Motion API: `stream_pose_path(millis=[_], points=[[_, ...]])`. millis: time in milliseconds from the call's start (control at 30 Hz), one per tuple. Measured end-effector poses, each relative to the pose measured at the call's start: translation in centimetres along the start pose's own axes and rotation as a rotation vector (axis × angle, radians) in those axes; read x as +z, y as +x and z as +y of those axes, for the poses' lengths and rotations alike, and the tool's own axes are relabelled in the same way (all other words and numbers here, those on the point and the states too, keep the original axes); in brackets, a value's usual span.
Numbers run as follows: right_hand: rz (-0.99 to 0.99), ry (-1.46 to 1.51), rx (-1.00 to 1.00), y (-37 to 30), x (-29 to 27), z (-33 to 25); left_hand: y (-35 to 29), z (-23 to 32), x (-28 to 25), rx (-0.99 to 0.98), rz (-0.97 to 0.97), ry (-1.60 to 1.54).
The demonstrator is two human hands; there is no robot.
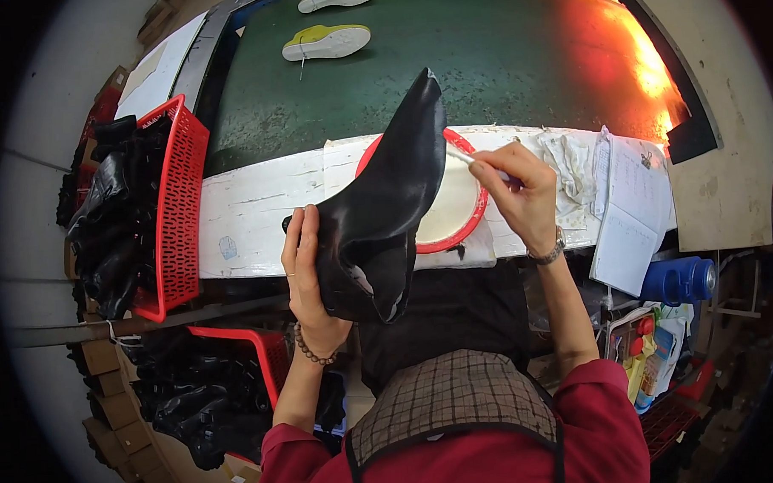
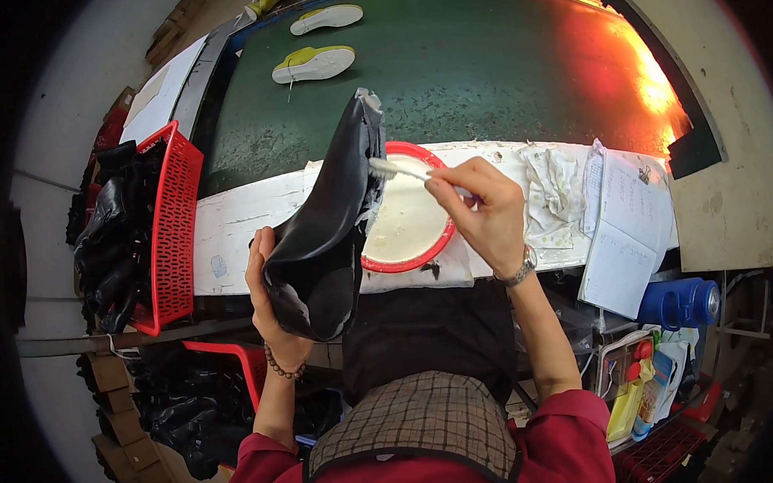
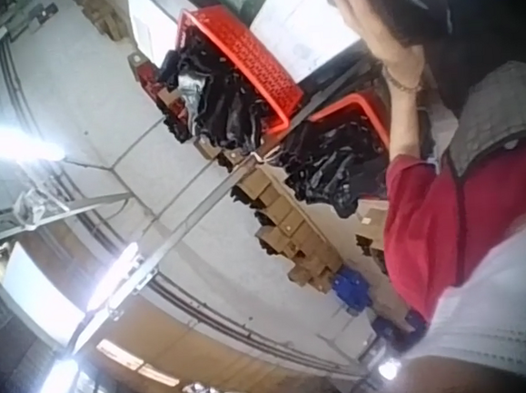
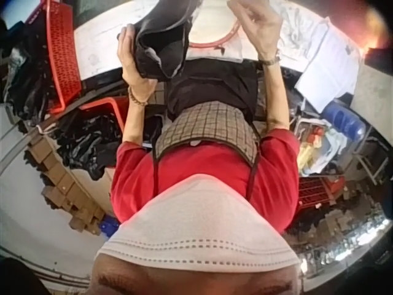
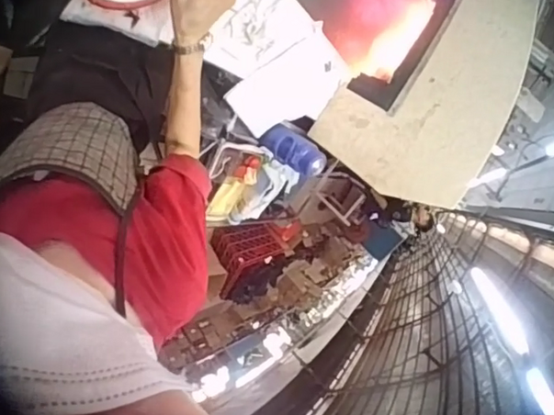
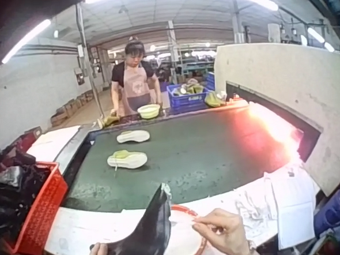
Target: Apply adhesive to the perimeter and inner edges of a shoe upper using a brush.
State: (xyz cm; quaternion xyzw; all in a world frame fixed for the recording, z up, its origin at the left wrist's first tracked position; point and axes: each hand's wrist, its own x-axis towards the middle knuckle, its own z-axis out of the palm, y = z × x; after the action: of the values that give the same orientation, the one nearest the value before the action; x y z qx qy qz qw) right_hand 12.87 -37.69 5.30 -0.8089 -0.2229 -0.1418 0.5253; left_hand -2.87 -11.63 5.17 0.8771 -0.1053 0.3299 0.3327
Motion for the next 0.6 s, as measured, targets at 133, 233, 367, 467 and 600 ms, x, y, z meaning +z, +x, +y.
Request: stream_pose_path(millis=[133,233,367,467,600], points=[[0.043,0.049,-0.052,0.3,-0.1,-1.1,0.3,0.3,0.4,-0.077,0.042,-0.001],[-0.125,0.161,0.07,-1.0,-1.1,-2.9,0.6,0.2,0.6,-0.146,0.048,-0.047],[-0.064,0.026,0.039,-0.7,-0.6,-1.2,1.1,0.6,0.7,-0.06,0.027,-0.01],[0.014,0.036,0.006,0.2,-0.2,-0.5,1.2,0.6,0.9,-0.072,0.025,-0.022],[-0.065,0.09,-0.038,-0.4,-0.5,-1.9,1.5,0.5,0.9,-0.093,0.045,-0.01]])
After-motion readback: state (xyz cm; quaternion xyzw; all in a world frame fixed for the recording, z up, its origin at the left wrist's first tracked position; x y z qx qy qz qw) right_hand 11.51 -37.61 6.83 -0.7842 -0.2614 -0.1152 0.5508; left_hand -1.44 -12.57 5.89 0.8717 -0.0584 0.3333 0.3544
